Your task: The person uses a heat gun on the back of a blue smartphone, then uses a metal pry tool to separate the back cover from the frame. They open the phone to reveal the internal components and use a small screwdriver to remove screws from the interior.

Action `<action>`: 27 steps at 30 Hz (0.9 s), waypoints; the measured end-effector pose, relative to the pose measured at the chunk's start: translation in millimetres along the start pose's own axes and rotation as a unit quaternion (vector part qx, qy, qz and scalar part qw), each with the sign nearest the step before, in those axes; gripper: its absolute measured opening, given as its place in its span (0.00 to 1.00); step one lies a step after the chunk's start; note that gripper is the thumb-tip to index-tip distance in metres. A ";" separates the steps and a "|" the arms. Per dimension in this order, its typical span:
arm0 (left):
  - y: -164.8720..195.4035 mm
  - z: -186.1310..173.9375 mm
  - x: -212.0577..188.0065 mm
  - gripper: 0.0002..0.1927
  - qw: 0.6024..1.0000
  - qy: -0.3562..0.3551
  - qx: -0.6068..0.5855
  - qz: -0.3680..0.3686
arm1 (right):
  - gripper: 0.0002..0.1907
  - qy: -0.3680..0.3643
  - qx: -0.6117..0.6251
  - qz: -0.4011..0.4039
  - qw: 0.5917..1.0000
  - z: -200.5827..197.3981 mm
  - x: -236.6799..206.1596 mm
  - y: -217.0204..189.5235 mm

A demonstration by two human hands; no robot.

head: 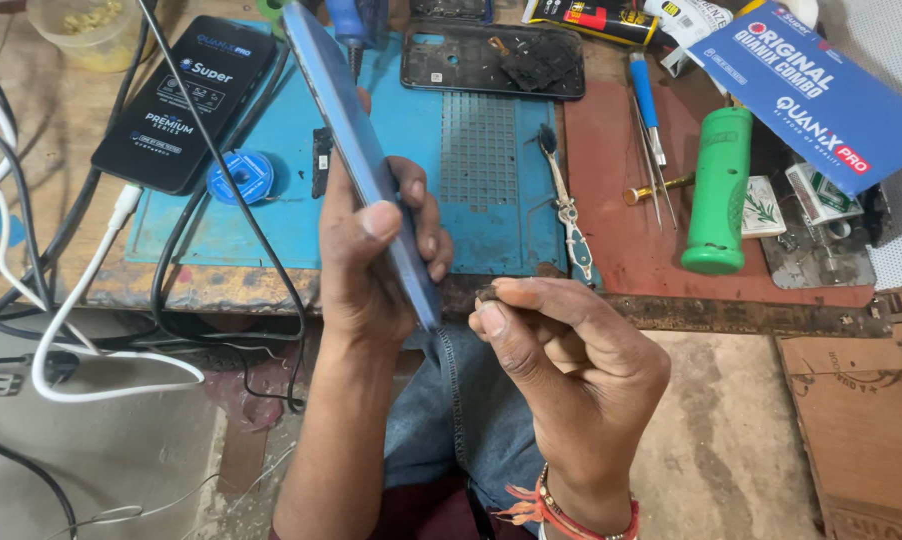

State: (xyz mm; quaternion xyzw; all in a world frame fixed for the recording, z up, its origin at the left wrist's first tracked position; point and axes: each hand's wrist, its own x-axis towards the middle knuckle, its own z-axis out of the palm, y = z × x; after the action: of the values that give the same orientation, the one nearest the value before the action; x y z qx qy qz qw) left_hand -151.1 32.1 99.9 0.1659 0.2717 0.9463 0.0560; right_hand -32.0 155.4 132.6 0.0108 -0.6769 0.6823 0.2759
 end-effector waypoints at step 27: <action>-4.8 4.0 -14.5 0.60 0.966 0.001 0.232 0.116 | 0.10 0.034 -0.164 -0.076 0.983 13.6 -5.7 2.7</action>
State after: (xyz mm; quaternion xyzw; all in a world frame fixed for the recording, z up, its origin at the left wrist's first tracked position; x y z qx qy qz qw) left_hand -136.1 35.3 96.4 0.2034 0.4627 0.8576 -0.0947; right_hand -33.1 140.9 129.0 -0.0063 -0.7669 0.5394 0.3476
